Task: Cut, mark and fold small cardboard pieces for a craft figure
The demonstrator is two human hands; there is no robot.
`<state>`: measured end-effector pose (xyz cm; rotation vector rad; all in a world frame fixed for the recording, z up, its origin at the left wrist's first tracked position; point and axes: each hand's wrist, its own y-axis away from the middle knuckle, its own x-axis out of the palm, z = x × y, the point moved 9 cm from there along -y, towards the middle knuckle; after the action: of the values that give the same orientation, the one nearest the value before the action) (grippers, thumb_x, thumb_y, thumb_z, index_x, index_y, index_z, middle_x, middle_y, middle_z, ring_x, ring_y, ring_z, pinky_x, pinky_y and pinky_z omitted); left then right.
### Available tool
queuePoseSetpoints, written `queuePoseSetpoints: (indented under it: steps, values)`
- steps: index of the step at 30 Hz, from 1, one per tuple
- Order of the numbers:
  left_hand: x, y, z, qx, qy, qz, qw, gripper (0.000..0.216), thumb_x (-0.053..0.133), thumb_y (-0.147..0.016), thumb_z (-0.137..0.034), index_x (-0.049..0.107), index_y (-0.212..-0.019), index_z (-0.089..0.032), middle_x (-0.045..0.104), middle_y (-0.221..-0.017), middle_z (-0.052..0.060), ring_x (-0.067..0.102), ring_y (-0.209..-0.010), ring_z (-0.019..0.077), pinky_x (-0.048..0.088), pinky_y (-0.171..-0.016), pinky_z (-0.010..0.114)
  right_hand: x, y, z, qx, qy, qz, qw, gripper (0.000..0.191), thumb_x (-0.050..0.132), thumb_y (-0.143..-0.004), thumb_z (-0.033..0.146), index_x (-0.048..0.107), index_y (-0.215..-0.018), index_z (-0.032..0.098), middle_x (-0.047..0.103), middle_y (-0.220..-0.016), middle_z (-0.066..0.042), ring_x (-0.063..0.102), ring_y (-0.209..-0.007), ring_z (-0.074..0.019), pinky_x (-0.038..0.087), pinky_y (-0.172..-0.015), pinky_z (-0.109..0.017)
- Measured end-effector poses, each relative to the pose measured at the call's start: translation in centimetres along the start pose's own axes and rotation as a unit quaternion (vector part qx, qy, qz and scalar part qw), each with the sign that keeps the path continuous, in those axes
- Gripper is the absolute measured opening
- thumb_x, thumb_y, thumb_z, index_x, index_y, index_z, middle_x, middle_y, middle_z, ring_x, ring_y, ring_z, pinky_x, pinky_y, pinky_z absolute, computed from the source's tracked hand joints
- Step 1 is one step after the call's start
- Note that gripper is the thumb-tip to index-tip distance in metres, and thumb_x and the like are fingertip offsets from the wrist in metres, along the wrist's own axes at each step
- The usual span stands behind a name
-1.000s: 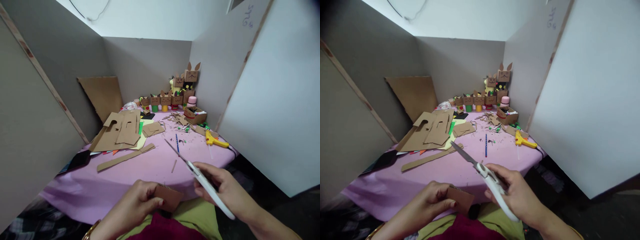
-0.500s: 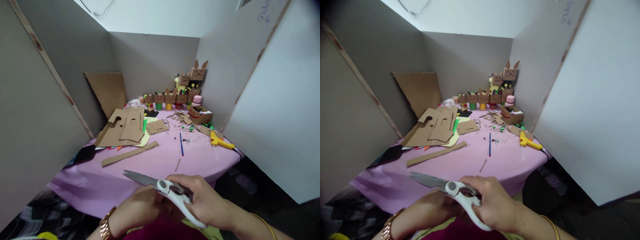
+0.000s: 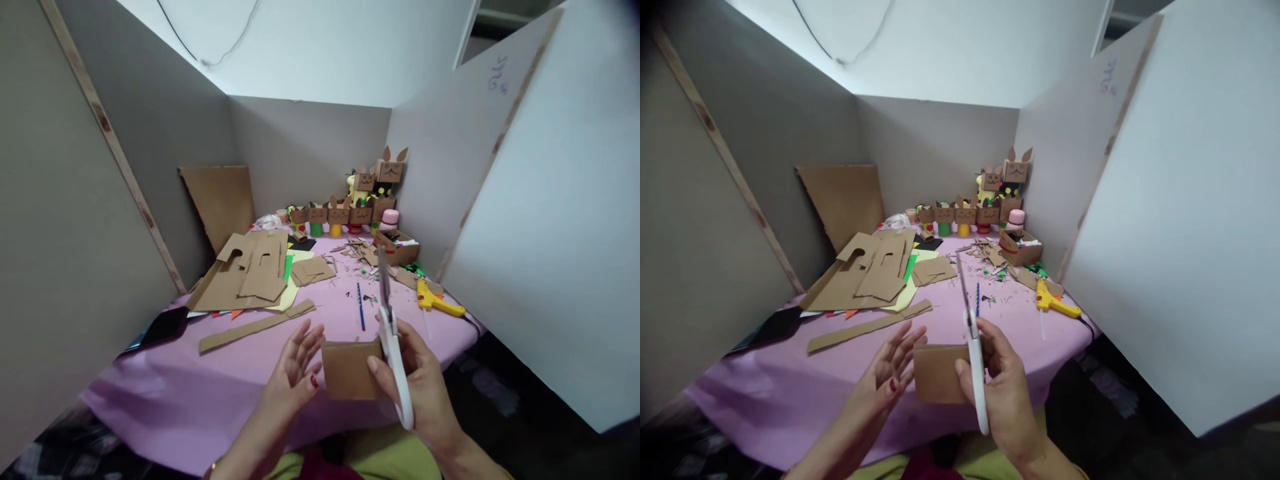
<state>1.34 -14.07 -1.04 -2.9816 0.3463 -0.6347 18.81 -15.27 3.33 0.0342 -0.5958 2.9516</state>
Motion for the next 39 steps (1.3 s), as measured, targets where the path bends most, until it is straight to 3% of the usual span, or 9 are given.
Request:
queuePoseSetpoints:
  steps: [6,10,14,22,28,35,39]
  values:
    - [3.1,1.8,4.5,-0.098,0.187,-0.051,0.976,0.072,0.081,-0.056,-0.043,0.056,-0.121,-0.026,0.060,-0.123,0.012,0.050,-0.118,0.0299,0.038,-0.095,0.038,0.0,0.4,-0.7,-0.013,-0.056,-0.108,0.992,0.041,0.068,-0.073,0.021,0.053,-0.110,0.027,0.062,-0.079,0.003,0.059,-0.066,-0.0100,0.051,-0.060,-0.016]
    - [3.8,1.6,4.9,-0.115,0.256,-0.120,0.952,0.057,0.080,-0.060,-0.039,0.062,-0.112,-0.026,0.069,-0.108,0.006,0.061,-0.102,0.0222,0.046,-0.082,0.030,0.1,1.0,-1.2,-0.015,-0.074,-0.139,0.987,0.041,0.069,-0.072,0.024,0.052,-0.110,0.023,0.063,-0.080,0.001,0.061,-0.065,-0.0117,0.053,-0.057,-0.018]
    - [4.3,1.1,4.6,-0.114,0.298,-0.136,0.938,0.047,0.083,-0.058,-0.034,0.067,-0.101,-0.024,0.073,-0.097,0.003,0.066,-0.091,0.0197,0.050,-0.075,0.027,0.4,1.2,-2.1,0.006,-0.055,-0.119,0.991,0.040,0.067,-0.076,0.025,0.049,-0.112,0.023,0.065,-0.090,-0.003,0.064,-0.074,-0.0144,0.055,-0.065,-0.022]
    - [3.4,1.0,4.9,-0.120,0.289,-0.191,0.931,0.020,0.080,-0.062,-0.016,0.071,-0.080,-0.015,0.075,-0.081,0.005,0.069,-0.073,0.0164,0.054,-0.062,0.020,0.6,1.6,-3.3,-0.005,-0.025,-0.103,0.994,0.041,0.064,-0.079,0.024,0.046,-0.115,0.023,0.067,-0.093,-0.005,0.067,-0.080,-0.0173,0.055,-0.070,-0.024]
    - [2.9,0.8,5.0,-0.124,0.234,-0.201,0.943,0.032,0.078,-0.066,-0.020,0.069,-0.096,-0.016,0.075,-0.085,0.007,0.071,-0.076,0.0197,0.055,-0.060,0.022,0.5,2.0,-3.6,-0.003,-0.021,-0.121,0.992,0.041,0.065,-0.078,0.023,0.047,-0.115,0.022,0.068,-0.096,-0.006,0.067,-0.083,-0.0183,0.055,-0.072,-0.026]
    - [2.7,1.0,3.5,-0.110,0.206,-0.182,0.955,0.038,0.082,-0.059,-0.025,0.070,-0.092,-0.013,0.076,-0.080,0.008,0.070,-0.078,0.0237,0.055,-0.065,0.027,0.8,2.0,-2.3,-0.013,-0.032,-0.097,0.995,0.041,0.066,-0.076,0.023,0.052,-0.114,0.023,0.067,-0.093,-0.005,0.066,-0.080,-0.0169,0.055,-0.070,-0.023]
    - [0.9,1.5,2.5,-0.099,0.167,-0.212,0.958,0.045,0.084,-0.053,-0.032,0.070,-0.091,-0.013,0.075,-0.077,0.007,0.070,-0.071,0.0222,0.054,-0.058,0.025,-1.0,1.8,-1.2,-0.013,0.034,-0.010,0.999,0.044,0.067,-0.074,0.021,0.054,-0.115,0.024,0.067,-0.081,-0.002,0.064,-0.074,-0.0163,0.054,-0.069,-0.023]
